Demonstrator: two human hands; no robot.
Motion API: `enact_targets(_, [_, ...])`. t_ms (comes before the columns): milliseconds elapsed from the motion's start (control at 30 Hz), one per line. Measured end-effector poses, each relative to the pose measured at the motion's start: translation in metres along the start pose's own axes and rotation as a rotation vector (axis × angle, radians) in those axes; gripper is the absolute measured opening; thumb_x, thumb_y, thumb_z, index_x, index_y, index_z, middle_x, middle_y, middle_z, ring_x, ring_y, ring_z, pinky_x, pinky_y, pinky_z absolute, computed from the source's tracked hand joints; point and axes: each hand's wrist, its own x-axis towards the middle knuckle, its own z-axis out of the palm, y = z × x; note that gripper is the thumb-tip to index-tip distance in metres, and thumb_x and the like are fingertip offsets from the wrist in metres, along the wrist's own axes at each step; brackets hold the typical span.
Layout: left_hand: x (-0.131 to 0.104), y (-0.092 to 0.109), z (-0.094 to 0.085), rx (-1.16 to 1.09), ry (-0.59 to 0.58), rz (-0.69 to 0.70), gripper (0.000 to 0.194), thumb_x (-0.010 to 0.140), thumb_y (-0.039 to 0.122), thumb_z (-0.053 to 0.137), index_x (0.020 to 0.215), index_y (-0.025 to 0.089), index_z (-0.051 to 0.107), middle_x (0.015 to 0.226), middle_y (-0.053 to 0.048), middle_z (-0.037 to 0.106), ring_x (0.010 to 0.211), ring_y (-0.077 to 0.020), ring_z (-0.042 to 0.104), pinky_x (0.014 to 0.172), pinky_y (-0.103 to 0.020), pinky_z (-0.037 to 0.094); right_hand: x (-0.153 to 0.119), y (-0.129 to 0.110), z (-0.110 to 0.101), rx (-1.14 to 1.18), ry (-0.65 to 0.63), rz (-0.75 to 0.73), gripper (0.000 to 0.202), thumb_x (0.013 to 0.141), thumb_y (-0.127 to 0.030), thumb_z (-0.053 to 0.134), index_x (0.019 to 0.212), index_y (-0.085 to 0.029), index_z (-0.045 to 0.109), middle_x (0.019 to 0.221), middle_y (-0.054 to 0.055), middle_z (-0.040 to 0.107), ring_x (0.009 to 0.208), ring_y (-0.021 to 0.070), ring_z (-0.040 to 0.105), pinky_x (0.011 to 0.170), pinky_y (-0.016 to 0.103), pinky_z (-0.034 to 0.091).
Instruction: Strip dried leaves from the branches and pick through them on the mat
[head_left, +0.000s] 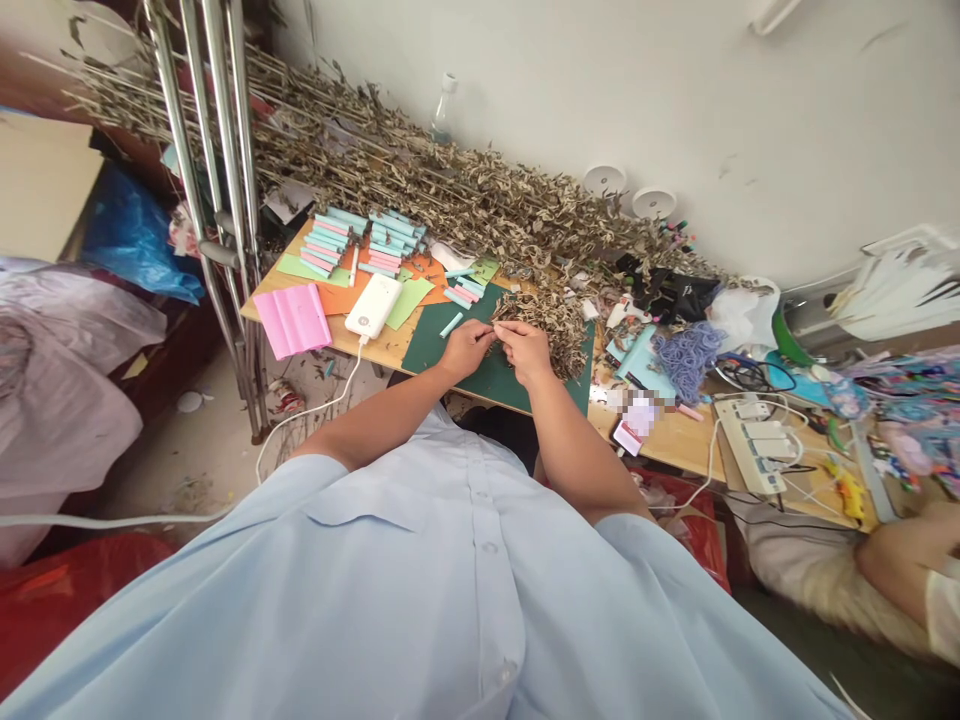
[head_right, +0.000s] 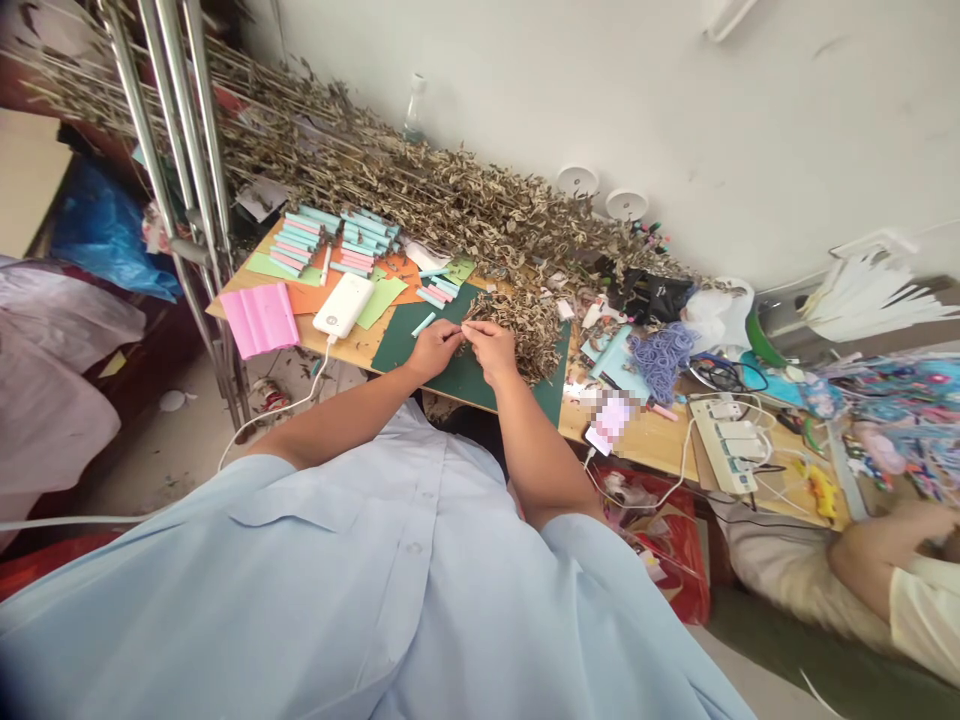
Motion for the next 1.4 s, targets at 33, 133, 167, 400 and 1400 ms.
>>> enact_targets(33, [0.0,0.001,0.0,0.008,0.004,-0.003,0.015,0.097,0.021,0.063,0.089,0.018,0.076,0.085,-0.004,0.066,0.085,-0.0175,0.062,0.083,-0.03,0.05,0.0,0.001,0.0,-0.004,0.013,-0.005,0.041,0.062,-0.046,0.087,0.088,-0.017,0.076,0.051,-0.006,0.051,0.044,0.0065,0.035,0.041,0.023,0.021])
enact_targets(133, [-0.001,0.002,-0.001,0.016,0.001,-0.01,0.017,0.097,0.021,0.063,0.086,0.018,0.076,0.084,-0.004,0.065,0.084,-0.0173,0.062,0.082,-0.03,0.05,0.0,0.007,0.002,-0.026,0.06,-0.074,0.037,0.067,-0.048,0.085,0.084,-0.017,0.073,0.051,-0.006,0.052,0.044,0.0073,0.039,0.041,0.022,0.023])
enact_targets(167, [-0.001,0.002,-0.001,0.017,-0.003,-0.013,0.018,0.097,0.022,0.063,0.085,0.018,0.076,0.083,-0.003,0.065,0.083,-0.0172,0.062,0.082,-0.03,0.05,0.001,0.009,0.002,-0.029,0.076,-0.1,0.036,0.069,-0.048,0.083,0.084,-0.017,0.072,0.051,-0.006,0.052,0.044,0.0075,0.041,0.041,0.022,0.024])
enact_targets(400, [0.0,0.001,-0.001,-0.006,0.045,-0.127,0.016,0.094,0.024,0.064,0.084,0.018,0.075,0.085,-0.004,0.07,0.085,-0.0176,0.063,0.085,-0.03,0.051,0.002,-0.001,-0.008,0.107,0.219,-0.158,0.035,0.081,-0.052,0.076,0.086,-0.02,0.063,0.06,-0.004,0.061,0.045,0.0073,0.047,0.038,0.019,0.024])
enact_targets(1400, [-0.002,0.004,-0.004,-0.055,-0.035,-0.046,0.016,0.096,0.019,0.056,0.088,0.018,0.07,0.086,-0.004,0.065,0.087,-0.0179,0.061,0.088,-0.031,0.05,0.006,0.019,0.008,-0.037,0.166,-0.099,0.029,0.072,-0.043,0.076,0.086,-0.017,0.075,0.061,-0.001,0.064,0.056,0.0123,0.058,0.044,0.022,0.045])
